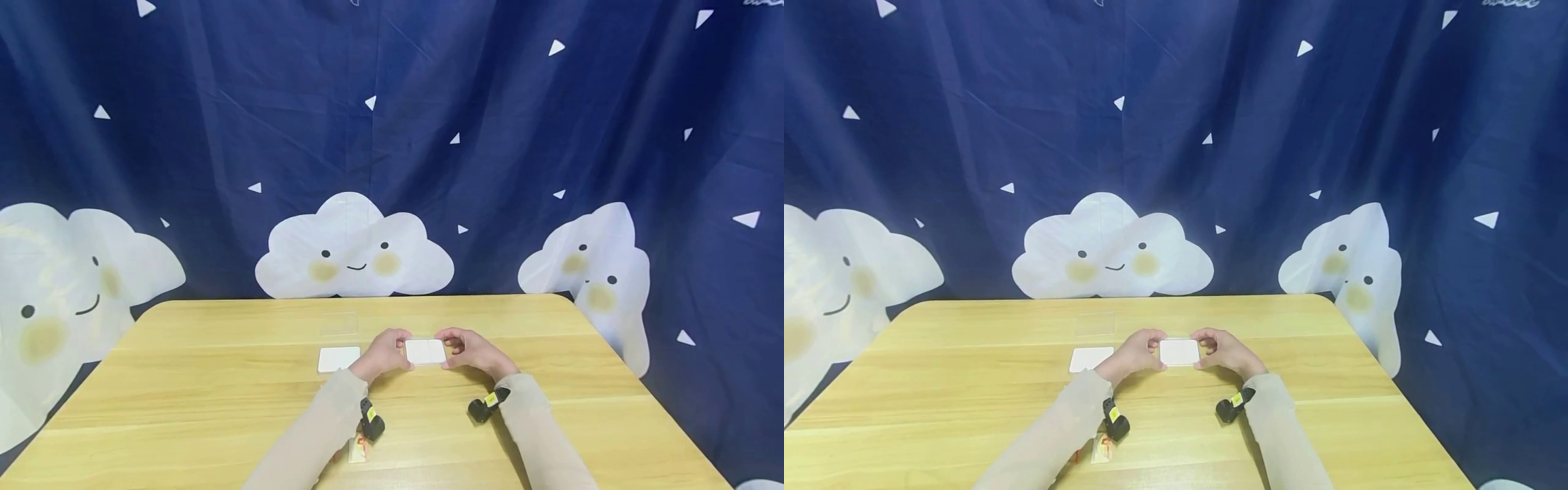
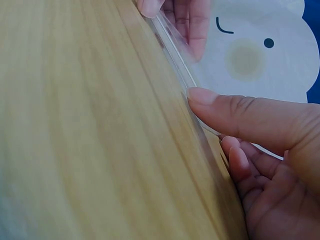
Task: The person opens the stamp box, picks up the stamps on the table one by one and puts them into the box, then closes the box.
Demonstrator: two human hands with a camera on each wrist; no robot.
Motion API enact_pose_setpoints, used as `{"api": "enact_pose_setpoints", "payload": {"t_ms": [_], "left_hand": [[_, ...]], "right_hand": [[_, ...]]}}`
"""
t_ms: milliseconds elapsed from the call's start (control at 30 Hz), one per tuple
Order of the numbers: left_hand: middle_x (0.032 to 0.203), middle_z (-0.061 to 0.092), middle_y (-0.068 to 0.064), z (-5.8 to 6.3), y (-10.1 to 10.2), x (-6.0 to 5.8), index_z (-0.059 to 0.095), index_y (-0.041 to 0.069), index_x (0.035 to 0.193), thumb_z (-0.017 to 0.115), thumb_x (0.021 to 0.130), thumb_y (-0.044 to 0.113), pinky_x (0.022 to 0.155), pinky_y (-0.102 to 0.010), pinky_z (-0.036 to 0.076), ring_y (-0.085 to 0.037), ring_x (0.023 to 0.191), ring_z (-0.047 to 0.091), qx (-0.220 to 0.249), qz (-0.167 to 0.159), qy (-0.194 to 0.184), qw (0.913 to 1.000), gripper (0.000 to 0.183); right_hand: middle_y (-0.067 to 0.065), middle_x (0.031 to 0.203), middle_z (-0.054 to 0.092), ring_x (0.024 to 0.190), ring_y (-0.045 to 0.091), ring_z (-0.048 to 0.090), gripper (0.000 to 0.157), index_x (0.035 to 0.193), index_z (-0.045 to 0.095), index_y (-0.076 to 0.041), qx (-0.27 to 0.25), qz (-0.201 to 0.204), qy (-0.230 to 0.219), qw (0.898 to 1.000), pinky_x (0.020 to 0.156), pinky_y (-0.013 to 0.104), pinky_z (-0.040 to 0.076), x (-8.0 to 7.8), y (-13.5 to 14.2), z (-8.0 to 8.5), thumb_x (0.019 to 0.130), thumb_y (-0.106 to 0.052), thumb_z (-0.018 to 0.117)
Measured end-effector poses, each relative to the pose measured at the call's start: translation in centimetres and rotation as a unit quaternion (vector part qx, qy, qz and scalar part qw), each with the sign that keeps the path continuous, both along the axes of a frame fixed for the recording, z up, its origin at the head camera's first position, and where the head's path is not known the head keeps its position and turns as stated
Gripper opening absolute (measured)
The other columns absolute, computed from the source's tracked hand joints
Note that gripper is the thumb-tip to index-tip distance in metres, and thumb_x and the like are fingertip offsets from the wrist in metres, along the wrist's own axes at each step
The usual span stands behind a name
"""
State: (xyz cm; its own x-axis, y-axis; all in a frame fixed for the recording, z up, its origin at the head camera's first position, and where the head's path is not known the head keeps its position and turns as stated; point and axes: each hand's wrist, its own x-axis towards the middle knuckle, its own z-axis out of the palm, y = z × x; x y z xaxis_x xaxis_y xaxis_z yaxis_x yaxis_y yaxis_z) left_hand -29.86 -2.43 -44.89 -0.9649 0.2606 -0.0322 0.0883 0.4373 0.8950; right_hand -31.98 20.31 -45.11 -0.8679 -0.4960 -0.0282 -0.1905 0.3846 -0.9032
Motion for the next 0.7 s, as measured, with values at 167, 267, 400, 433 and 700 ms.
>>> {"api": "enact_pose_setpoints", "payload": {"t_ms": [167, 267, 400, 433, 700], "left_hand": [[0.105, 0.058, -0.010, 0.2, -0.1, 0.0, 0.060, -0.004, 0.114, 0.080, 0.060, -0.008, 0.091, -0.042, 0.041, -0.023, 0.096, 0.049, 0.003, -0.002, -0.001, 1.0000, 0.058], [0.104, 0.058, -0.010, 0.3, -0.2, 0.0, 0.061, -0.004, 0.114, 0.080, 0.060, -0.007, 0.089, -0.040, 0.041, -0.022, 0.096, 0.048, 0.011, -0.006, -0.004, 0.9999, 0.057], [0.103, 0.058, -0.010, 0.2, -0.3, 0.0, 0.061, -0.004, 0.115, 0.080, 0.061, -0.006, 0.088, -0.038, 0.040, -0.021, 0.095, 0.047, 0.015, -0.009, -0.008, 0.9998, 0.058], [0.103, 0.058, -0.010, 0.2, -0.3, 0.0, 0.061, -0.004, 0.115, 0.080, 0.061, -0.006, 0.087, -0.038, 0.040, -0.021, 0.095, 0.047, 0.016, -0.010, -0.008, 0.9998, 0.058], [0.104, 0.058, -0.011, 0.2, -0.2, 0.1, 0.060, -0.004, 0.114, 0.079, 0.059, -0.009, 0.089, -0.039, 0.040, -0.022, 0.095, 0.048, 0.026, -0.003, -0.007, 0.9996, 0.058]], "right_hand": [[0.025, 0.118, 0.055, 0.108, 0.035, 0.048, 0.059, 0.123, 0.049, 0.011, 0.001, 0.002, -0.002, 1.000, 0.089, 0.039, 0.041, 0.5, -0.3, 0.8, 0.070, 0.008, 0.074], [0.021, 0.117, 0.057, 0.107, 0.031, 0.048, 0.061, 0.125, 0.050, 0.009, 0.001, 0.002, -0.001, 1.000, 0.088, 0.036, 0.040, 0.1, 0.0, 0.1, 0.070, 0.006, 0.075], [0.023, 0.117, 0.056, 0.107, 0.034, 0.047, 0.061, 0.124, 0.048, 0.011, -0.001, 0.003, -0.003, 1.000, 0.088, 0.037, 0.039, 0.5, -0.2, 0.7, 0.070, 0.008, 0.074], [0.024, 0.117, 0.055, 0.107, 0.035, 0.047, 0.060, 0.124, 0.048, 0.011, -0.001, 0.004, -0.003, 1.000, 0.088, 0.038, 0.039, 0.8, -0.4, 1.0, 0.070, 0.008, 0.074], [0.024, 0.116, 0.056, 0.105, 0.034, 0.048, 0.061, 0.123, 0.048, 0.013, 0.003, 0.007, 0.007, 1.000, 0.086, 0.036, 0.041, 1.6, -0.7, 2.1, 0.068, 0.009, 0.074]]}}
